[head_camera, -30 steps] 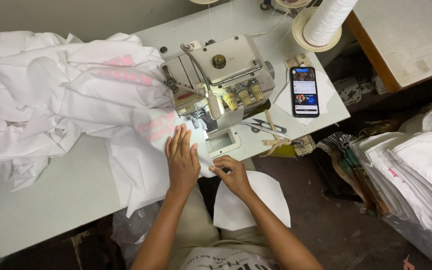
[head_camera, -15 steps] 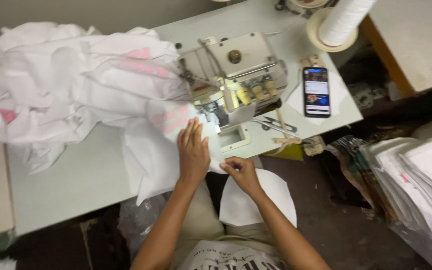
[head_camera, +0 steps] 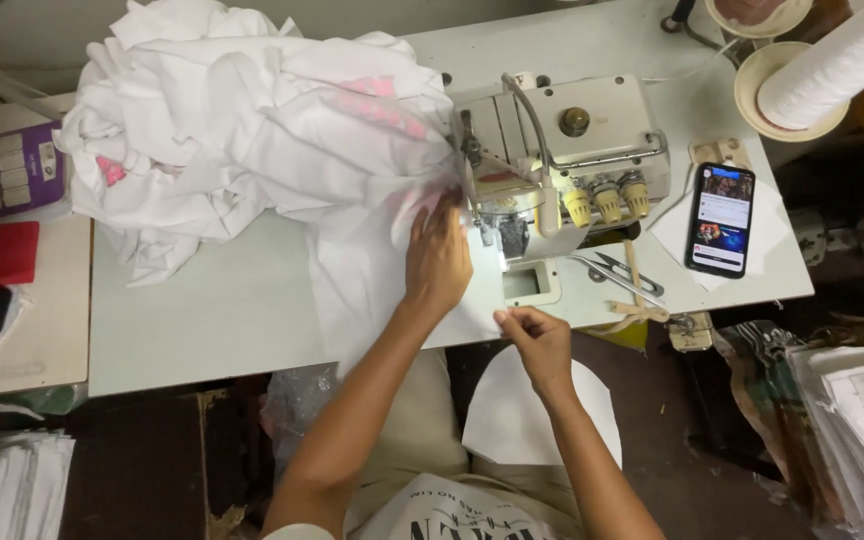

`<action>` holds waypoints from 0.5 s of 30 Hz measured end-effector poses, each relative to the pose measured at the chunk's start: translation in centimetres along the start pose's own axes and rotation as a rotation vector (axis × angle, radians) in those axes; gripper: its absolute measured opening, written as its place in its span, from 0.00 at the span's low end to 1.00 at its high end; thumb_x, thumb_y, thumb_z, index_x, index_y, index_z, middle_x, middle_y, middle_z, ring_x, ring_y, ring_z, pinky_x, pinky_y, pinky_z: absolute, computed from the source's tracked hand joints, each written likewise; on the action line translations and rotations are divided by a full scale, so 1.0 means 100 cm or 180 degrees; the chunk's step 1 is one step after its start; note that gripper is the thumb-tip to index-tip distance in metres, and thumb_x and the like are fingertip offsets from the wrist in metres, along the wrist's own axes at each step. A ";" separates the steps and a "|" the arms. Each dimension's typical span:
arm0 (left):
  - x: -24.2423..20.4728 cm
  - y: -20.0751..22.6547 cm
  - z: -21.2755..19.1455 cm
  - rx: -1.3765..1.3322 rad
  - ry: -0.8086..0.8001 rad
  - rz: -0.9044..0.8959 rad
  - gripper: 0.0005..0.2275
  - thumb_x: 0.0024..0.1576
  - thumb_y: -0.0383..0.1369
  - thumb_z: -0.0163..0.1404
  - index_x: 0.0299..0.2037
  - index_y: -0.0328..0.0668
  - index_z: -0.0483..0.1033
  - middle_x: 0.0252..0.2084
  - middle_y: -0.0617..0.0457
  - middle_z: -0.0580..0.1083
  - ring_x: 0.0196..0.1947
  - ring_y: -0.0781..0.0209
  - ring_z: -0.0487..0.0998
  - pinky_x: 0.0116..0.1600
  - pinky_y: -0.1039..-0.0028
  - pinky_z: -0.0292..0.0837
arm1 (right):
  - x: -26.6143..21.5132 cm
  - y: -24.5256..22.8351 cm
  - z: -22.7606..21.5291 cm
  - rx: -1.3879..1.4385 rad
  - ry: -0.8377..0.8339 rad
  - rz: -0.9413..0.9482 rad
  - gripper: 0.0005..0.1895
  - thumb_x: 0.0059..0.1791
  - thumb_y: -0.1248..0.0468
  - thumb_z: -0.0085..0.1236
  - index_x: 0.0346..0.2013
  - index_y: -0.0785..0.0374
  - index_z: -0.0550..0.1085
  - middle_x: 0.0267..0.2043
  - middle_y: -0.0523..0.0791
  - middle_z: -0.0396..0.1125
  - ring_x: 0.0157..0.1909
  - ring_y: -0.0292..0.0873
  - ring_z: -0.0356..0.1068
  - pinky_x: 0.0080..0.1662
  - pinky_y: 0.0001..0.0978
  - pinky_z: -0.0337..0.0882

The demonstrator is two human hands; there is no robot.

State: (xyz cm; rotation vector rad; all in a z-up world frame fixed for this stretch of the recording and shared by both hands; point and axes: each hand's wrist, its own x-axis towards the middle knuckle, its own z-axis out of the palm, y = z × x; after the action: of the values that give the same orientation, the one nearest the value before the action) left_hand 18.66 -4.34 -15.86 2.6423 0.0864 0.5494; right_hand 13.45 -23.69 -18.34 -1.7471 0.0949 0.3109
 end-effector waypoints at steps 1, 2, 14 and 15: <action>0.009 -0.003 -0.002 0.0009 0.0005 0.0006 0.21 0.64 0.27 0.39 0.67 0.29 0.61 0.67 0.36 0.68 0.70 0.46 0.66 0.73 0.52 0.53 | 0.007 -0.006 0.003 0.0009 -0.0002 -0.0008 0.04 0.47 0.64 0.70 0.33 0.62 0.84 0.20 0.45 0.72 0.28 0.33 0.64 0.32 0.25 0.67; 0.018 -0.006 -0.004 0.0148 0.0043 0.0043 0.22 0.63 0.27 0.41 0.68 0.29 0.60 0.67 0.36 0.69 0.69 0.46 0.68 0.73 0.53 0.53 | 0.014 -0.011 0.006 -0.0006 -0.0003 -0.0070 0.05 0.47 0.62 0.68 0.33 0.62 0.83 0.20 0.45 0.72 0.27 0.32 0.64 0.30 0.24 0.67; 0.060 -0.049 0.018 0.0178 0.0131 0.0235 0.32 0.55 0.36 0.53 0.71 0.38 0.59 0.65 0.42 0.71 0.65 0.50 0.73 0.69 0.57 0.59 | 0.039 -0.032 0.019 0.0333 -0.0026 -0.0327 0.10 0.48 0.61 0.67 0.24 0.62 0.80 0.18 0.46 0.71 0.24 0.35 0.66 0.33 0.23 0.61; 0.058 -0.052 0.020 0.0177 0.0080 0.0218 0.33 0.55 0.36 0.54 0.71 0.38 0.58 0.65 0.43 0.71 0.65 0.51 0.73 0.69 0.57 0.59 | 0.038 -0.028 0.020 0.0316 -0.0030 -0.0304 0.11 0.48 0.61 0.67 0.23 0.62 0.80 0.18 0.46 0.71 0.24 0.35 0.66 0.32 0.22 0.60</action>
State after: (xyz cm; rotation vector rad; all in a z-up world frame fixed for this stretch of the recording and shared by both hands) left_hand 24.88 0.40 -17.67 2.7011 0.0191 0.6111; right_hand 17.44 -20.77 -17.01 -1.6460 0.0195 0.2408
